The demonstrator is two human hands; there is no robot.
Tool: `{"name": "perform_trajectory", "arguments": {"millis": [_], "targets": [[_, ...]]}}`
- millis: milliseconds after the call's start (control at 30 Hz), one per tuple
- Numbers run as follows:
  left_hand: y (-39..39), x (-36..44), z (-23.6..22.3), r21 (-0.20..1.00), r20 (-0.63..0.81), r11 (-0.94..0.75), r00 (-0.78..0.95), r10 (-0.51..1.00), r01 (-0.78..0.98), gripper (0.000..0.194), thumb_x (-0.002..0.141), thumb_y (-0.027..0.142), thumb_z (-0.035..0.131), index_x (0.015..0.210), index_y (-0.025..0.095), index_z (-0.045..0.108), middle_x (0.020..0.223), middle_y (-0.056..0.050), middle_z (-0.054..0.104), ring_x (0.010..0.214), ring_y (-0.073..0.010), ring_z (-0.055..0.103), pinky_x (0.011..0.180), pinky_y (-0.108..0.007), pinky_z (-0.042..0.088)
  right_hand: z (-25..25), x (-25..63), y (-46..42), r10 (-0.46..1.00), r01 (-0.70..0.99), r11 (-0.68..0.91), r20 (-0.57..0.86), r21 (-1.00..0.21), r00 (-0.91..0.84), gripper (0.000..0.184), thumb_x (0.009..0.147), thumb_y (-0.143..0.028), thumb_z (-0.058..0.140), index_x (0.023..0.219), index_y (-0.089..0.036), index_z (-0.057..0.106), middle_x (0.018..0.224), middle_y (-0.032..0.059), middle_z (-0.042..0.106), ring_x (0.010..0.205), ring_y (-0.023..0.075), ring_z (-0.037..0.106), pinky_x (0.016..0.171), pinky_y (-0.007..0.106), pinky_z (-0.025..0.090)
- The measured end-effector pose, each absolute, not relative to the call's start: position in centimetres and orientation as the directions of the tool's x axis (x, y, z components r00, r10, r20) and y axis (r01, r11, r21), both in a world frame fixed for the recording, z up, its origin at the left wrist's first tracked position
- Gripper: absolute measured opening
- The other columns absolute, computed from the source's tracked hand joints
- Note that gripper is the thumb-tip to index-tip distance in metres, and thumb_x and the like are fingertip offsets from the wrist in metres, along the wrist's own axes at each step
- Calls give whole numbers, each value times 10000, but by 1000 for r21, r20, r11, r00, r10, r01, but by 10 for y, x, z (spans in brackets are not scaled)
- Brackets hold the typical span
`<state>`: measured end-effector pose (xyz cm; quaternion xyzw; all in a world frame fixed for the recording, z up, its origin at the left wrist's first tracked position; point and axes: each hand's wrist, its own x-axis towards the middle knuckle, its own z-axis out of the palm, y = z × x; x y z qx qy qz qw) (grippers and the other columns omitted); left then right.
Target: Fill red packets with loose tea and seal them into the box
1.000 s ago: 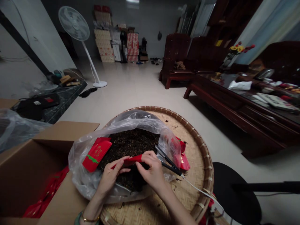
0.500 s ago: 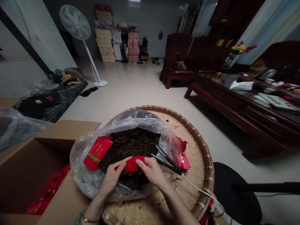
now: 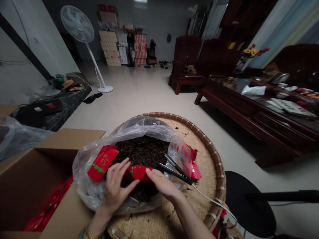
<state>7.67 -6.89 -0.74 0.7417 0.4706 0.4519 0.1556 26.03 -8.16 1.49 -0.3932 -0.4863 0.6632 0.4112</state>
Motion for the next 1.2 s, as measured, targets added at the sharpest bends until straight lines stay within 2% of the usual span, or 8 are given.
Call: {"name": "perform_trajectory", "arguments": {"millis": [67,167,333,567,800,967,1067,1200], "targets": [[-72,79,-9,429,582,-652,361,729,625,506,758,254,682,1246,203,561,1265,-118,596,1040,-275,532,919,-438,460,16,257,-83,929,-159,-205,-141,-966,-342,471,846,-567,499,1039,-180,688,948,63,708,901,200,626,966,419,421],[-72,82,-10,345,563,-719,480,673,604,506,798,133,600,1291,182,497,1235,-113,605,999,-252,527,870,-418,488,21,254,-88,928,-127,-222,-169,-967,-333,514,823,-594,515,1072,-175,680,1007,62,694,982,211,592,992,408,393],[-66,85,-11,410,606,-714,416,678,567,477,792,99,577,1253,184,490,1146,-99,639,984,-248,543,855,-433,503,37,259,-92,929,-34,-191,-169,-981,-330,536,836,-605,480,1060,-167,691,1002,67,687,1006,229,564,961,402,405],[-61,84,-11,417,604,-714,416,680,562,593,803,117,578,1356,185,375,1218,-105,604,1108,-253,530,933,-430,493,51,256,-83,927,69,-78,-98,-995,-362,522,873,-559,451,1212,-188,592,1135,63,646,1086,226,552,1009,403,382],[-57,80,-16,461,603,-681,362,711,569,539,799,114,583,1310,209,437,1166,-83,632,1078,-235,558,921,-408,507,64,256,-77,913,119,-3,-51,-993,-406,398,884,-454,497,1164,-200,623,1147,61,664,1088,229,588,982,389,425],[-54,78,-15,565,580,-561,193,792,605,428,760,150,620,1178,210,554,1047,-70,659,961,-224,604,843,-384,537,63,271,-70,984,101,11,-7,-995,-179,339,911,-377,438,1114,-181,625,1033,84,703,982,219,647,856,390,513],[-53,76,-13,646,535,-487,108,838,588,380,750,190,631,1126,201,584,1030,-67,658,938,-214,624,833,-364,541,43,274,-61,991,319,59,18,-946,-131,355,863,-269,490,1202,-196,567,1178,100,638,1078,232,600,924,417,474],[-53,72,-14,739,465,-412,39,884,533,392,751,226,637,1137,199,581,1063,-69,650,941,-204,636,808,-330,550,17,263,-48,910,660,160,-150,-734,-388,734,708,-185,663,1385,-152,379,1428,168,401,1322,295,359,1083,441,301]]}}
